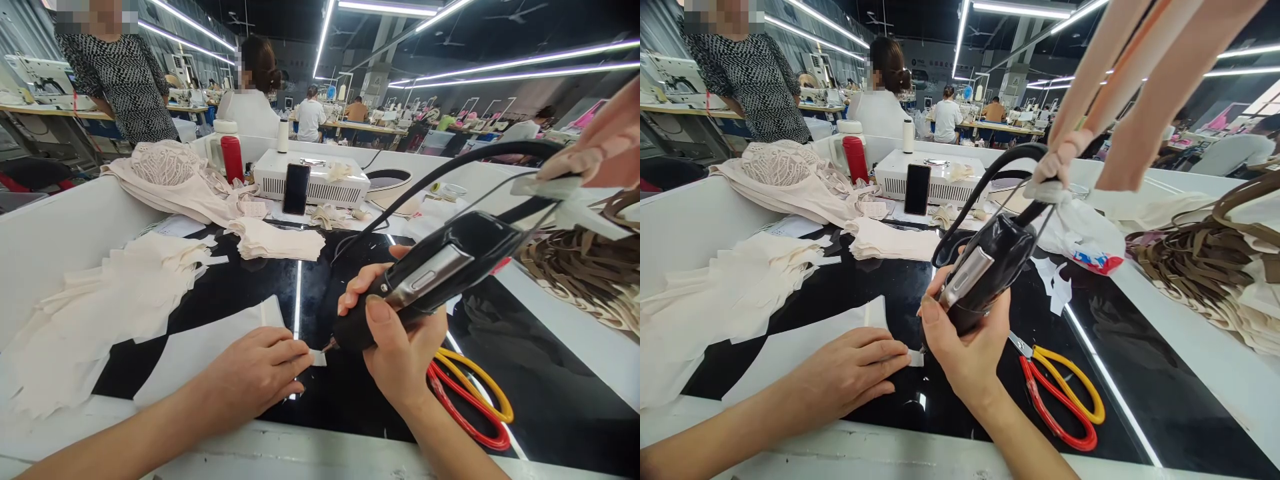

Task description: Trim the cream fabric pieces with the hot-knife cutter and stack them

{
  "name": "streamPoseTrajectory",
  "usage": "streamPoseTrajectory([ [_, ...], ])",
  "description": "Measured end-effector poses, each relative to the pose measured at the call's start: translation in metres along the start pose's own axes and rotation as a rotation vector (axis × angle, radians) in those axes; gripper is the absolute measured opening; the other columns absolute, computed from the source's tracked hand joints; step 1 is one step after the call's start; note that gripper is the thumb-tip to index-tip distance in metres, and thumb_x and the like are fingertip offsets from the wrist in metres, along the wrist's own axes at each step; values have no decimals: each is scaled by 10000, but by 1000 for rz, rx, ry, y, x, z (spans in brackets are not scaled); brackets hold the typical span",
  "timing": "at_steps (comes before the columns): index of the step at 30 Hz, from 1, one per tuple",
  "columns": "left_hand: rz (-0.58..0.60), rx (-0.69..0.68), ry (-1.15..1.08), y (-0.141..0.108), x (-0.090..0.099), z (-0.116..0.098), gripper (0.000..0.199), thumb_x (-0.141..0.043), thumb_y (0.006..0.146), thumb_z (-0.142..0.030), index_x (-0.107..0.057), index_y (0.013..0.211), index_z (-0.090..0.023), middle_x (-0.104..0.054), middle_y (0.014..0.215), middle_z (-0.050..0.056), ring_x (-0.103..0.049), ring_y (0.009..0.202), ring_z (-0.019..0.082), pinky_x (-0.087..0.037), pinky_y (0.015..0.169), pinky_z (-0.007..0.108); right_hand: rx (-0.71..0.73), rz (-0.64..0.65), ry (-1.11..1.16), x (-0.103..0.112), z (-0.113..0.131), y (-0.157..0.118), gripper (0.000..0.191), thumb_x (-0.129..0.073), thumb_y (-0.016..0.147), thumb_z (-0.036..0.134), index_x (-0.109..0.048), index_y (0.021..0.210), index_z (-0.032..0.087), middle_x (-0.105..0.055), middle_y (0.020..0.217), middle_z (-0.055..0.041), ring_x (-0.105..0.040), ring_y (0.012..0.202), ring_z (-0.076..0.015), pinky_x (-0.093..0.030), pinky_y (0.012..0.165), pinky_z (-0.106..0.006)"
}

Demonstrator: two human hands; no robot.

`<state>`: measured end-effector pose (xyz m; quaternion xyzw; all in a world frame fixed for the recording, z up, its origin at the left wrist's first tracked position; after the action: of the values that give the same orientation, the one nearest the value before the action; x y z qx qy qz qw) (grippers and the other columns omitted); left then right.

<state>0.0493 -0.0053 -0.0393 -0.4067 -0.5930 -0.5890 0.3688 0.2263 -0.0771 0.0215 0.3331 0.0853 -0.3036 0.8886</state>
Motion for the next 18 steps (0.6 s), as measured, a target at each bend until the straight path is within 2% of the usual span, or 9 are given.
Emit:
streamPoseTrajectory([
  [4,-9,-14,7,0,1,-1,221,-577,1095,-273,-668,1256,-150,-742,1200,51,-668,1090,199,-540,978,339,25,3,-2,1,-1,0,463,-817,861,265,-590,1264,295,-692,873,43,-635,613,-116,-568,553,-278],
  [10,-5,2,-5,0,0,0,233,-594,1086,-274,-668,1265,-146,-737,1213,48,-661,1089,209,-538,977,351,41,-29,-13,1,-1,1,464,-834,854,316,-584,1244,285,-694,860,39,-645,610,-126,-564,548,-286],
  [18,-9,-2,-13,-1,-1,1,248,-561,1102,-288,-671,1266,-138,-735,1227,33,-652,1086,214,-518,988,354,34,6,-19,-1,-2,-1,443,-809,874,287,-590,1258,301,-685,875,39,-645,599,-115,-568,544,-276],
])
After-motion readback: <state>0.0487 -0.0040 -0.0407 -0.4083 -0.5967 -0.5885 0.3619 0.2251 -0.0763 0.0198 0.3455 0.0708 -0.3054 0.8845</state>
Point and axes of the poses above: each hand's wrist, its own y-axis towards the middle knuckle, its own x-axis out of the back of the hand, z = x × y, the point moved 2 cm from there along y, towards the middle knuckle
